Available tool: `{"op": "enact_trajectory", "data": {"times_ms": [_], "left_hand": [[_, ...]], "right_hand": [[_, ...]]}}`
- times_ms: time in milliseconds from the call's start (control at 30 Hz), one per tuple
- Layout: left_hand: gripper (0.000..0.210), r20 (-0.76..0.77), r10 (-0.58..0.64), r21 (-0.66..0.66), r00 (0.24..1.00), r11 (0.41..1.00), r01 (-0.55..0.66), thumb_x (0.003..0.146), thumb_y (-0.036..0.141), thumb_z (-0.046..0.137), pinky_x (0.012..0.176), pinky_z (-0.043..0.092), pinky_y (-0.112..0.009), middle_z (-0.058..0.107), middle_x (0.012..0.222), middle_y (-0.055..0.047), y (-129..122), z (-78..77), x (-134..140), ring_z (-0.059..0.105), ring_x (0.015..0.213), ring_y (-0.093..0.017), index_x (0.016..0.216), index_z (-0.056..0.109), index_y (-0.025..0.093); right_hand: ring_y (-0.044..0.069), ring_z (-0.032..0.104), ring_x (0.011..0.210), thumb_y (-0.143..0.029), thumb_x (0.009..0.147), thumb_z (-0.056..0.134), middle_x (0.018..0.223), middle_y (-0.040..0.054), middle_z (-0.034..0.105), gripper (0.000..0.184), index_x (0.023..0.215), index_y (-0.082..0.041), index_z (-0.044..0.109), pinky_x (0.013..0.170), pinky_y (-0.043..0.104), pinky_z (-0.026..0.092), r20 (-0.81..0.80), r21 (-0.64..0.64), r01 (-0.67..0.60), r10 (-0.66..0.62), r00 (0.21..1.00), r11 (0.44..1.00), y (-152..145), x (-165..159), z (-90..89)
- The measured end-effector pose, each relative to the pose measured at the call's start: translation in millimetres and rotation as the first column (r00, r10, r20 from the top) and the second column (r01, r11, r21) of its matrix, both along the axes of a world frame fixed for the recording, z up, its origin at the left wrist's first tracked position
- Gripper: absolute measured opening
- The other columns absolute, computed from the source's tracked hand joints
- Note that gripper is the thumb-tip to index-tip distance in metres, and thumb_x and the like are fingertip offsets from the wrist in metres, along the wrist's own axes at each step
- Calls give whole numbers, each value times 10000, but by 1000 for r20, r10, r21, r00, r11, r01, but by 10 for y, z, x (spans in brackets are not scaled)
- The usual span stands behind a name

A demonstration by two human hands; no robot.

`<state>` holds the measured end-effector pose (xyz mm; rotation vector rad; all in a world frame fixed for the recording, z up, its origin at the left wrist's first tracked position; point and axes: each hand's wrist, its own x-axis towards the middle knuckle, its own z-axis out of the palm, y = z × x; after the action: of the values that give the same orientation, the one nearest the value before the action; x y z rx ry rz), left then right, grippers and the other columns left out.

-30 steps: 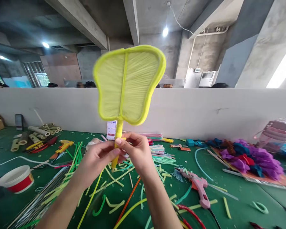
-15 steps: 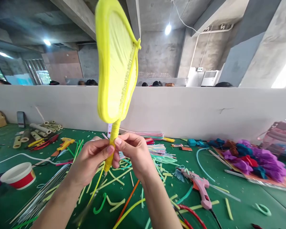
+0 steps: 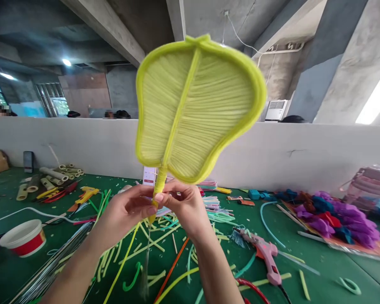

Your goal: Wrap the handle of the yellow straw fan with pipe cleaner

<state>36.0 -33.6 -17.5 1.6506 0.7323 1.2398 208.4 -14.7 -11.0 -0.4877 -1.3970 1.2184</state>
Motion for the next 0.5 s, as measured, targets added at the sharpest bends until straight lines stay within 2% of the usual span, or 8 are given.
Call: {"op": "enact_trajectory", "data": {"times_ms": [67,167,267,367,500], "left_hand": [[236,-66,84,71,994,994,-79,854,306,746,811,591,-268,751,1007,-38,4,-8,7,720,917,-181,1076,730,225],[216,-129,181,159,975,974,-160,891,350,695,778,580,-268,760,941,-44,26,-23,27,715,877,-182,1043,747,205],[234,-168,242,190,956,959,-209,896,374,682,724,567,-256,759,886,-42,54,-22,33,698,828,-175,1032,756,198],[263,-189,238,171,953,963,-207,886,404,685,704,565,-266,748,858,-44,79,-7,13,686,801,-180,1021,759,191],[334,-161,129,51,979,991,-122,869,429,700,804,570,-331,743,955,-76,114,-9,-13,690,871,-211,1093,730,184]], "right_hand": [[151,629,705,-311,724,857,739,4,716,114,748,-221,792,684,270,499,51,43,76,-78,996,996,34,-15,-10],[174,618,712,-378,747,829,749,17,716,158,786,-228,800,683,298,489,117,83,127,-136,984,988,80,-54,-37],[202,622,752,-435,753,806,799,44,705,237,809,-205,797,693,323,494,162,113,209,-226,961,971,120,-76,-65],[213,613,778,-451,772,777,827,61,684,282,821,-173,775,706,333,495,202,150,278,-305,931,949,149,-79,-95],[183,579,705,-418,806,732,758,41,651,256,794,-162,722,652,305,482,222,146,302,-328,918,942,170,-118,-140]]}}
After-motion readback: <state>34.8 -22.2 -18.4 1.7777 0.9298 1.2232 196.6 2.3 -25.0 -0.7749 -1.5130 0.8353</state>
